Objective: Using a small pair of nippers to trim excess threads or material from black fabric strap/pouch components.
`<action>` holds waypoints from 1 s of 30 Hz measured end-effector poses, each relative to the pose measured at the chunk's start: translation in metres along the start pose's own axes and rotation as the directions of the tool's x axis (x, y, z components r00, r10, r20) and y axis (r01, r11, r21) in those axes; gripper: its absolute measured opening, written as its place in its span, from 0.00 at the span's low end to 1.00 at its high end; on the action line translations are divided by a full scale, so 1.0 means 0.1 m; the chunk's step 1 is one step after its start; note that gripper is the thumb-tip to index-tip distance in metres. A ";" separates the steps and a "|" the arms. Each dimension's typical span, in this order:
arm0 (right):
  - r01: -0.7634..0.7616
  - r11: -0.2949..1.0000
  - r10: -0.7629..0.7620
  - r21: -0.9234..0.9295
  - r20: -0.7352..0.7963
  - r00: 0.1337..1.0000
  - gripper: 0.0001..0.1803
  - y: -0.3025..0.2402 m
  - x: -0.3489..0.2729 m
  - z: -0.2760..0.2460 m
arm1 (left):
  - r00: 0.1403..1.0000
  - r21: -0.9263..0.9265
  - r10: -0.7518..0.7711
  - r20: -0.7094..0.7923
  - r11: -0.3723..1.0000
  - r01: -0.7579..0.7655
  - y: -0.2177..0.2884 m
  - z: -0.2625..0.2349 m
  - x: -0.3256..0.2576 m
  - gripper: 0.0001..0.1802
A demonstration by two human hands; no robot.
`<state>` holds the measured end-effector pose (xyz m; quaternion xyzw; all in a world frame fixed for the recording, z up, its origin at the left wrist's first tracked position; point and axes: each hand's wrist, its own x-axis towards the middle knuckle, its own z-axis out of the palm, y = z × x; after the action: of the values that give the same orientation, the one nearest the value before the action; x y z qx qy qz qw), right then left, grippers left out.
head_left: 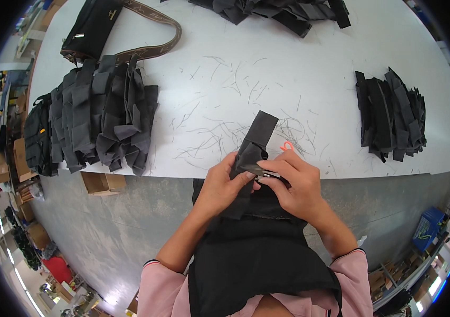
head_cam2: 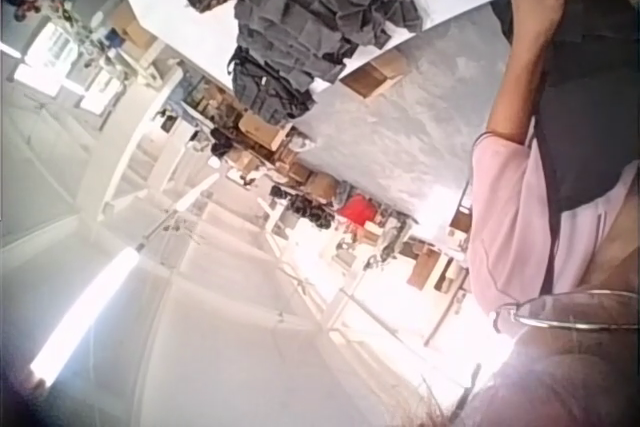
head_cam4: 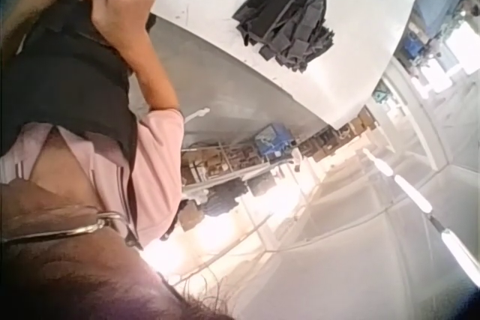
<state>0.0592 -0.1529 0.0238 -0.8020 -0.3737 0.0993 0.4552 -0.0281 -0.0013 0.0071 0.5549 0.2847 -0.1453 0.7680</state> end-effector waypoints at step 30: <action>-0.197 0.912 0.273 0.361 -0.175 0.946 0.16 0.01 -0.41 0.14 | 0.978 -0.650 0.036 0.207 0.752 0.110 0.03 0.10 -0.02 0.24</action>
<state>0.0244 -0.1719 0.0072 -0.7570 -0.1980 0.1264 0.6097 -0.0254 -0.0096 0.0123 0.2256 0.2475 -0.1079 0.9361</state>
